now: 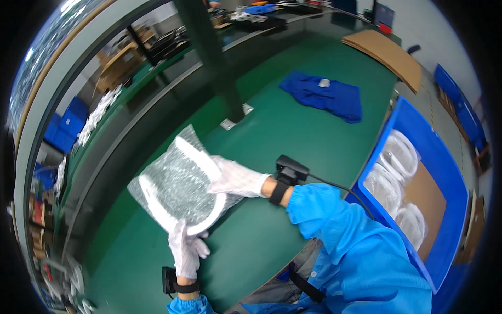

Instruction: Packing white plastic U-shaped parts wrapped in bubble wrap into a large blue bin, then placing a cardboard separator over them.

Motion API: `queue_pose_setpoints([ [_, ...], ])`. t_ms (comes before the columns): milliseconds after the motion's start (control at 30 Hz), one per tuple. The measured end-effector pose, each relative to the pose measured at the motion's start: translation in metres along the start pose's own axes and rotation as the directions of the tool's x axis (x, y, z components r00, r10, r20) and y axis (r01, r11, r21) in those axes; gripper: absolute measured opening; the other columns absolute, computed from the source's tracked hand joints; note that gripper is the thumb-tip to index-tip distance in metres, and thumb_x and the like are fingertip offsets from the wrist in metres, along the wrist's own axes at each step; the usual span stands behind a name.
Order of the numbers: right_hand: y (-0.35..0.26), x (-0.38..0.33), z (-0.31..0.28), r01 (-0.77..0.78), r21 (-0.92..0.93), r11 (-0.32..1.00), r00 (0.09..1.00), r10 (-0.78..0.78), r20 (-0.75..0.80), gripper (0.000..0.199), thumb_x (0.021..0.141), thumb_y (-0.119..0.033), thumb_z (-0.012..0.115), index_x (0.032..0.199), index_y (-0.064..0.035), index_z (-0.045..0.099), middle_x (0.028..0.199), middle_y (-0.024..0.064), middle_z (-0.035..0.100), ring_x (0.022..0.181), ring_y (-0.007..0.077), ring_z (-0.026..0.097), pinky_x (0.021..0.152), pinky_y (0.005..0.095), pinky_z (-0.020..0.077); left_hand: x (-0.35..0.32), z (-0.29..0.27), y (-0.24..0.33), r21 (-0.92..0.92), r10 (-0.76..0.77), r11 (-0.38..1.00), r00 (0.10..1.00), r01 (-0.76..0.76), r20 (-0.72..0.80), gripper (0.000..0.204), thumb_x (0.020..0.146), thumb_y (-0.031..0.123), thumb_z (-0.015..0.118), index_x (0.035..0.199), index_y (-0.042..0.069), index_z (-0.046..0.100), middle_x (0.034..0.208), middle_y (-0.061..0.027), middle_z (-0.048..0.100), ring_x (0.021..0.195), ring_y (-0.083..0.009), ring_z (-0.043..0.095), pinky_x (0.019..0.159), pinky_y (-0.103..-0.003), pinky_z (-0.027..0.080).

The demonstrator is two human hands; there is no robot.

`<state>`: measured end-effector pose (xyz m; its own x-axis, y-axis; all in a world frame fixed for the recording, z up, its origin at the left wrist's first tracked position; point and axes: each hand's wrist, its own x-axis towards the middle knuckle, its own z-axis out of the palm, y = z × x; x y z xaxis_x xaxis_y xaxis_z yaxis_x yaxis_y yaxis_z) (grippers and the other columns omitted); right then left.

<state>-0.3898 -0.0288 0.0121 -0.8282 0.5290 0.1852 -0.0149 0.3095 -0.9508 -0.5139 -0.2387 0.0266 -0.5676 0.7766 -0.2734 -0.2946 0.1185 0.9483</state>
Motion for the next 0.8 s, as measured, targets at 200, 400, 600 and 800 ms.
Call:
queue_pose_setpoints([
  [200,0.013,0.0,0.001,0.023,-0.019,1.0,0.996,-0.024,-0.082,0.071,0.075,-0.022,0.073,0.131,0.0045,0.039,0.106,0.0212,0.062,0.097,0.0274,0.064,0.082,0.0346,0.0526,0.005,0.002,-0.009,-0.017,0.014,1.0,0.997,-0.015,-0.075,0.037,0.093,0.03,0.053,0.102,-0.006,0.051,0.056,-0.0151,0.054,0.03,-0.0191,0.045,0.024,-0.026,0.033],
  [400,0.009,0.0,0.008,-0.034,-0.039,0.999,0.989,0.028,-0.144,0.069,0.07,-0.02,0.067,0.126,0.0086,0.04,0.084,0.0263,0.064,0.076,0.0379,0.066,0.069,0.0399,0.0553,0.006,-0.007,-0.029,-0.055,0.155,0.985,0.983,-0.161,-0.095,0.039,0.091,0.029,0.055,0.111,-0.005,0.05,0.063,-0.0145,0.056,0.03,-0.0167,0.04,0.025,-0.025,0.028],
  [600,0.024,0.0,0.009,0.32,-0.685,0.654,0.919,-0.391,0.056,0.022,0.075,-0.02,0.063,0.091,-0.0056,0.059,0.098,0.0361,0.054,0.055,0.0329,0.061,0.047,0.0396,0.0502,0.015,-0.009,-0.037,-0.058,0.132,0.987,0.955,-0.153,-0.267,0.04,0.091,0.03,0.054,0.113,-0.003,0.05,0.063,-0.0135,0.056,0.029,-0.0171,0.038,0.025,-0.026,0.026],
  [800,0.03,0.006,0.012,0.351,-0.598,0.721,0.901,-0.434,0.005,0.028,0.075,-0.019,0.063,0.092,0.0029,0.059,0.097,0.0348,0.05,0.058,0.038,0.06,0.054,0.0421,0.0519,0.0,0.009,-0.018,-0.037,0.07,0.996,0.989,-0.076,-0.133,0.034,0.092,0.032,0.052,0.103,0.0,0.051,0.062,-0.0109,0.055,0.03,-0.0161,0.037,0.025,-0.025,0.026],
])
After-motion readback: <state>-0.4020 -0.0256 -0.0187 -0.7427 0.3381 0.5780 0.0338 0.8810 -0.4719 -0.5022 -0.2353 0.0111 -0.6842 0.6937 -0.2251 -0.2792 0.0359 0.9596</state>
